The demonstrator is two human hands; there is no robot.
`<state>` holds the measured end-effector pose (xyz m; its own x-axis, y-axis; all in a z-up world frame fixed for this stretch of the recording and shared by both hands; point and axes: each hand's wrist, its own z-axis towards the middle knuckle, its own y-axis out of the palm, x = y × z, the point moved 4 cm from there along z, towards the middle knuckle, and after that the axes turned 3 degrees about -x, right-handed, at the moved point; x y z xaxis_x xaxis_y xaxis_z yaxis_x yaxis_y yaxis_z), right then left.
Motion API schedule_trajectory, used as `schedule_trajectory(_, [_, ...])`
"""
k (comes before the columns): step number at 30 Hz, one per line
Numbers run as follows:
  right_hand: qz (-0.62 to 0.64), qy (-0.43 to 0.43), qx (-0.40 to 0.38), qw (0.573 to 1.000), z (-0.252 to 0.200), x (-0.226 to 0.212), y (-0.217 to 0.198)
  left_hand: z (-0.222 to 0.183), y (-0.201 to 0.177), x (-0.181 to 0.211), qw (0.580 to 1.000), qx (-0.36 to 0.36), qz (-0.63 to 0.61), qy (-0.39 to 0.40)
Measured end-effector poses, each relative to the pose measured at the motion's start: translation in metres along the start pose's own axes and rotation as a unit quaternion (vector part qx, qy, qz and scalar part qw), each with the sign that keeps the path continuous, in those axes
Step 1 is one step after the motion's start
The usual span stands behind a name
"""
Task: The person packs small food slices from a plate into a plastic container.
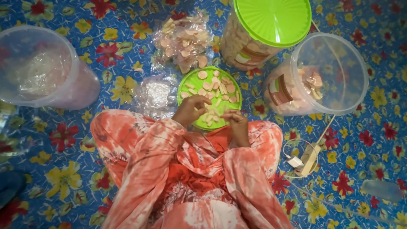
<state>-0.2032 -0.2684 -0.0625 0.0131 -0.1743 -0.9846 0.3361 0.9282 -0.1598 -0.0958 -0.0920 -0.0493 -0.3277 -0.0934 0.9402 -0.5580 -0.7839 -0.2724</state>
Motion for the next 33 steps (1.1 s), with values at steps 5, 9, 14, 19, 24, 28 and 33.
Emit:
schedule_trajectory(5, [0.036, 0.064, 0.041, 0.996, 0.001, 0.024, -0.002, 0.001, -0.006, 0.024, 0.977, 0.104, -0.175, -0.059])
schedule_trajectory(9, [0.055, 0.090, 0.061, 0.992, 0.004, 0.043, -0.002, 0.001, -0.004, 0.013, 0.966, 0.099, -0.231, -0.069])
schedule_trajectory(14, [0.066, 0.107, 0.042, 0.991, 0.005, 0.048, 0.008, 0.001, 0.013, 0.007, 0.977, 0.027, -0.190, -0.089])
schedule_trajectory(19, [0.046, 0.097, 0.001, 0.994, 0.010, 0.022, 0.018, 0.003, 0.026, -0.016, 0.985, 0.013, -0.146, -0.086])
schedule_trajectory(24, [0.008, 0.198, 0.019, 0.980, 0.017, -0.053, 0.029, 0.005, 0.021, -0.028, 0.997, 0.060, -0.024, -0.047])
schedule_trajectory(28, [-0.076, 0.092, 0.015, 0.993, 0.051, 0.029, 0.002, 0.009, 0.011, -0.024, 0.991, 0.108, -0.001, -0.072])
schedule_trajectory(33, [-0.305, -0.112, 0.050, 0.944, 0.097, 0.046, -0.015, 0.010, 0.004, -0.029, 0.988, 0.132, 0.002, -0.086])
